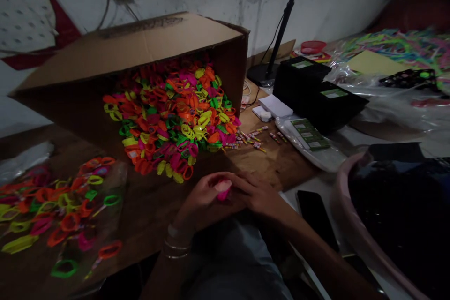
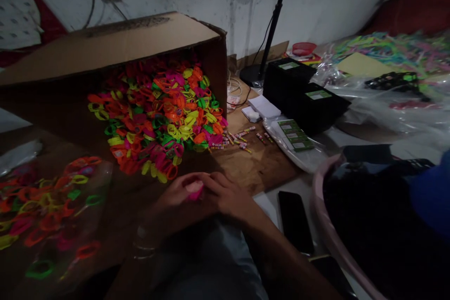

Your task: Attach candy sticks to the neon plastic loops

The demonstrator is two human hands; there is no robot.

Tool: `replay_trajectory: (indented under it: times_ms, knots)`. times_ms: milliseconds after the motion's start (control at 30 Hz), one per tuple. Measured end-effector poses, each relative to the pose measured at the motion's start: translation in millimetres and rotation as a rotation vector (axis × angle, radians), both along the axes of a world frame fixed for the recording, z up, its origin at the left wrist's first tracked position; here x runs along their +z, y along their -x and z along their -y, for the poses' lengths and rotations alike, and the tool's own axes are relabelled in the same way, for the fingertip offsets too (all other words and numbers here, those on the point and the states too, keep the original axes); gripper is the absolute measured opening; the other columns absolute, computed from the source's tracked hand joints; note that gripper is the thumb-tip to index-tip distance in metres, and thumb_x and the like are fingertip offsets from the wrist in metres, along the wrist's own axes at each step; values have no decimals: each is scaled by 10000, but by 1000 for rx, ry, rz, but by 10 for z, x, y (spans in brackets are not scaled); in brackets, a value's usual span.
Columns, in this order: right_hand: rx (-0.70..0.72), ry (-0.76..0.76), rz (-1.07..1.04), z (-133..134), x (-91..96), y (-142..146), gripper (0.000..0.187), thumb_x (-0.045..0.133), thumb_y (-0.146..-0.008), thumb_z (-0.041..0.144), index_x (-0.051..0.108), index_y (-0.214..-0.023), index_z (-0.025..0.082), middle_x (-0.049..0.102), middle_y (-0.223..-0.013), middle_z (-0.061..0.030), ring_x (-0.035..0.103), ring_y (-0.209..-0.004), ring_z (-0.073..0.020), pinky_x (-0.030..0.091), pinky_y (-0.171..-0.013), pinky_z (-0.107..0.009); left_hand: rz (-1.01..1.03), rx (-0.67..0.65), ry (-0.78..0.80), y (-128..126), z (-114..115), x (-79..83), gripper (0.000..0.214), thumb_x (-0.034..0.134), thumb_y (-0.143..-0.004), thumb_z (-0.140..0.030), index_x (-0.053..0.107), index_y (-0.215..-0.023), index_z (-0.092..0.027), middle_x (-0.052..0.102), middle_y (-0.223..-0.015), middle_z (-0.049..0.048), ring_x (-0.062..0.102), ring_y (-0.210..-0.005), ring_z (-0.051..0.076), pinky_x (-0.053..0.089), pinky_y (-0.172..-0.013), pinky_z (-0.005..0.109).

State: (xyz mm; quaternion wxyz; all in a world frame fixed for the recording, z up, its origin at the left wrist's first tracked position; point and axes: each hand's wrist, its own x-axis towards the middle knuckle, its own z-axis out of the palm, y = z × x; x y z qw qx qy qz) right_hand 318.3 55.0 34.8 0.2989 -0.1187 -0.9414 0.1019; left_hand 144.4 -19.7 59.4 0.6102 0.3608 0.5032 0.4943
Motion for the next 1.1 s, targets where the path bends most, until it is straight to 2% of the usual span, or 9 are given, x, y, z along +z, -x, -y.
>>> replay_trajectory:
  times_ms: [133,233,333,467,600,767,867,967,1100]
  knots:
    - [-71,124,-140,29,5,-80,290,500,-949,190,654,-1178,279,577,-1324,-77,526,-1137,-234,507,-932,-423,-120,92,-94,19,28,-41,506,768,-705,-334,644,-1171,-184,670,-1140,92,615,-993,217,500,-837,289]
    - [-104,325,-276,59,38,-150,271,505,-948,212,649,-1175,248,630,-1119,-96,577,-1020,-209,520,-850,-357,-295,101,-99,17,91,37,408,763,-695,-299,654,-1068,-177,665,-1070,60,594,-985,200,464,-840,262]
    - [-48,572,-295,98,158,-217,299,453,-979,261,621,-1225,230,636,-955,-63,621,-894,-170,518,-781,-282,-337,-27,-123,11,142,150,314,762,-680,-278,639,-943,-160,641,-986,41,572,-895,167,447,-772,235]
    - [40,680,-273,126,302,-260,277,474,-979,313,642,-1180,223,689,-959,-57,647,-884,-168,507,-780,-270,-284,-158,-72,-12,158,228,290,755,-686,-314,581,-857,-157,560,-768,-15,487,-672,102,385,-597,192]
    - [79,670,-257,108,279,-228,185,548,-946,267,663,-1079,210,700,-928,-56,642,-871,-165,496,-777,-274,-337,-154,-40,-36,134,245,305,746,-676,-343,553,-825,-160,502,-726,-35,429,-645,99,334,-551,183]
    - [74,527,-233,64,203,-155,181,516,-960,229,648,-1079,195,671,-911,-63,605,-874,-171,484,-776,-286,-409,-149,-19,-38,103,266,297,747,-665,-323,556,-828,-166,512,-737,-37,443,-683,118,350,-596,200]
    - [30,403,-248,47,216,-138,175,506,-961,196,645,-1067,179,654,-898,-64,578,-858,-171,476,-767,-280,-456,-120,-79,-48,83,248,239,667,-765,-371,561,-846,-173,503,-745,-32,449,-708,124,355,-631,212]
    - [-17,333,-209,76,181,-86,211,467,-975,203,656,-1066,176,654,-888,-75,564,-841,-185,482,-757,-299,-503,-58,-128,-90,71,164,234,556,-845,-411,565,-821,-178,487,-718,-26,451,-696,128,358,-640,223]
    - [-8,309,-165,162,-92,154,221,470,-959,187,671,-1050,175,666,-864,-81,580,-839,-202,504,-742,-323,-456,37,-45,-40,153,-75,293,571,-783,-463,551,-715,-178,515,-666,-11,470,-644,132,376,-607,231]
